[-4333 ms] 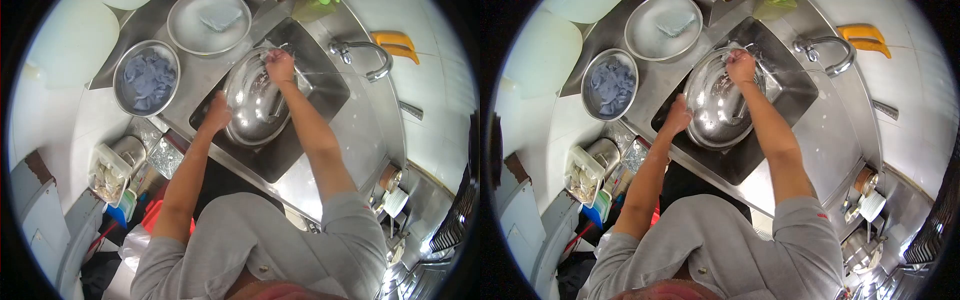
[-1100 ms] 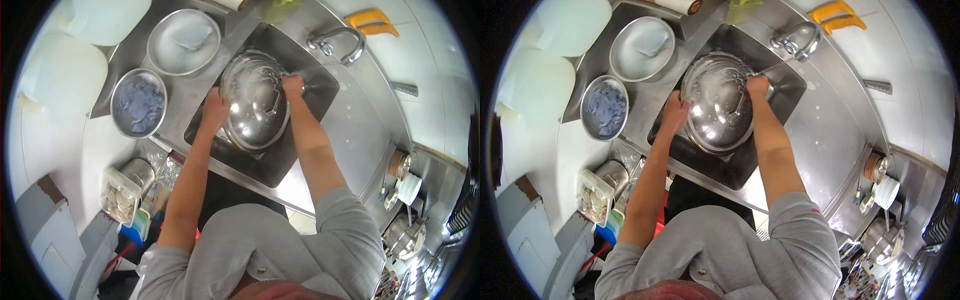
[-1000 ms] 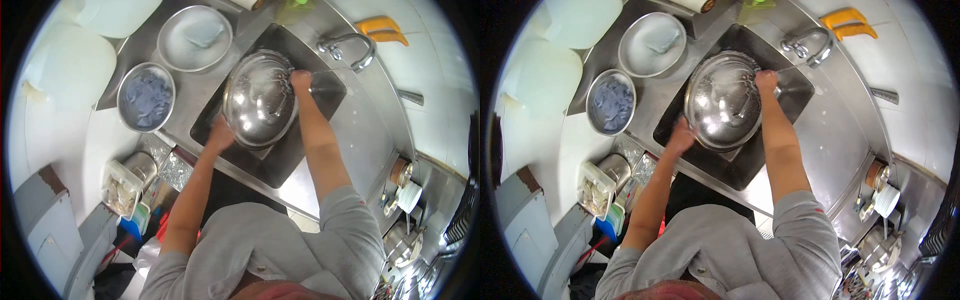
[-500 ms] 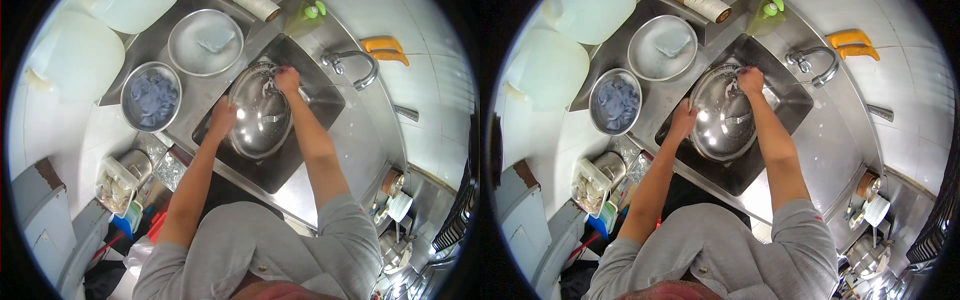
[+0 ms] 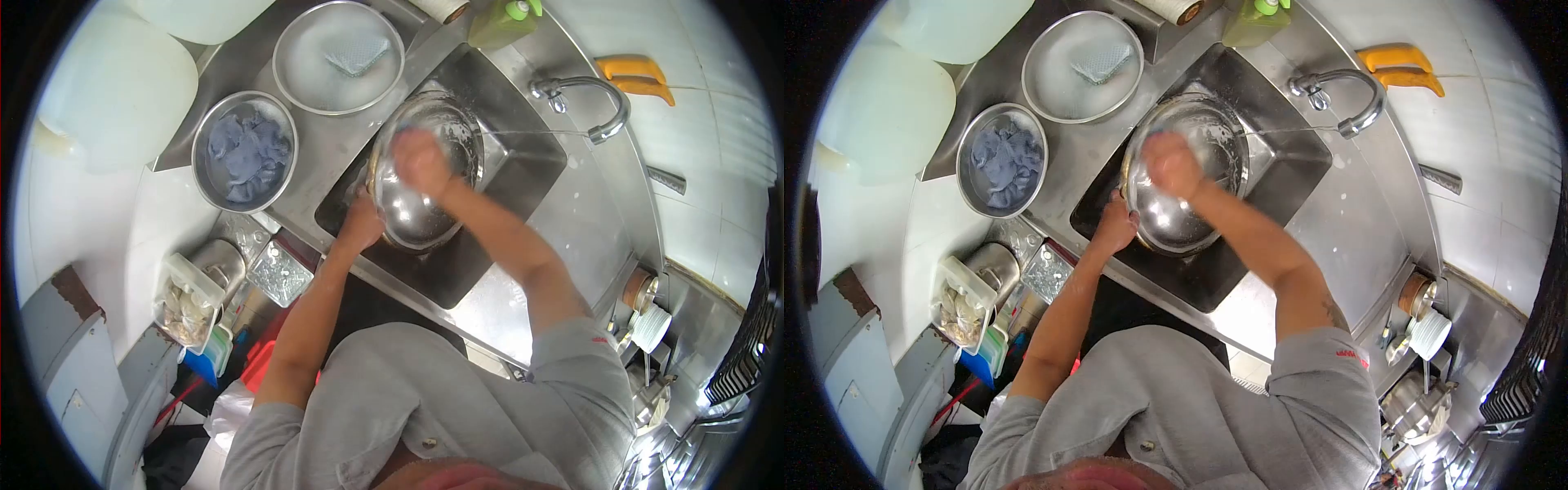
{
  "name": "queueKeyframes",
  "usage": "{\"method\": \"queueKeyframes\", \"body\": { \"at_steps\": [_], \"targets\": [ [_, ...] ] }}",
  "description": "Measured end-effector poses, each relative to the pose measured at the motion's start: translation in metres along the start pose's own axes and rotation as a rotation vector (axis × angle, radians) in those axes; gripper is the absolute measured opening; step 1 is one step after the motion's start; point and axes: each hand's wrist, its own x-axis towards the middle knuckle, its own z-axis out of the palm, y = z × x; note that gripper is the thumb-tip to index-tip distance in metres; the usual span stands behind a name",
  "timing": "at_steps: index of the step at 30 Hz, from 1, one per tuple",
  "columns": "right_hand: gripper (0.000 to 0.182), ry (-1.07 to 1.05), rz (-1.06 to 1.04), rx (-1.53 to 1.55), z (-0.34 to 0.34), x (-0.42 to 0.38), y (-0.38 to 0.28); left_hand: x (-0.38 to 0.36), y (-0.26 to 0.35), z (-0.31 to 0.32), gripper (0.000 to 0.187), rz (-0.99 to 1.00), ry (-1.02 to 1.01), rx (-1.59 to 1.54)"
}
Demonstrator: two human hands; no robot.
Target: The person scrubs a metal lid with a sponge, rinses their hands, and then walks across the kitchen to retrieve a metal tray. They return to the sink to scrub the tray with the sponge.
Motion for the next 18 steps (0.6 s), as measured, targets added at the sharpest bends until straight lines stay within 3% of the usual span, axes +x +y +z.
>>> {"method": "queueKeyframes", "body": {
  "at_steps": [2,5,6,8,9,11,12,13,15,17,18],
  "targets": [
    [0.012,0.004,0.595,0.184,-0.004,0.019,0.070,-0.003,0.007,-0.001,0.054,-0.062,-0.004,-0.017],
    [0.013,0.141,0.775,0.076,-0.001,0.015,0.078,0.002,0.013,-0.007,0.057,-0.054,-0.043,0.013],
    [0.010,0.283,0.752,0.120,0.005,0.010,0.050,0.004,0.007,-0.004,0.056,-0.048,-0.037,0.012],
    [0.011,0.381,0.233,0.397,0.006,0.015,-0.027,0.003,-0.003,-0.001,0.053,-0.035,-0.039,0.034],
    [0.008,0.211,0.267,-0.005,0.000,0.018,-0.060,0.003,-0.007,-0.003,0.052,-0.021,-0.040,0.059],
    [0.005,0.303,0.184,0.092,0.005,0.016,-0.019,0.012,-0.004,-0.006,0.050,-0.008,-0.037,0.086],
    [0.002,0.325,0.244,0.094,0.004,0.021,0.008,0.013,0.002,-0.009,0.050,-0.021,-0.036,0.091],
    [0.002,0.340,0.312,0.104,0.002,0.021,0.034,0.006,0.006,-0.010,0.049,-0.045,-0.043,0.097],
    [0.009,0.089,1.080,0.240,0.025,-0.007,0.106,0.003,0.015,-0.013,0.050,-0.015,-0.058,0.107],
    [0.016,0.135,1.264,0.110,0.032,-0.056,0.164,-0.001,0.014,-0.013,0.049,-0.053,-0.076,0.104],
    [0.017,0.150,1.197,0.082,0.023,-0.049,0.160,0.003,0.011,-0.011,0.049,-0.095,-0.069,0.087]
  ]
}}
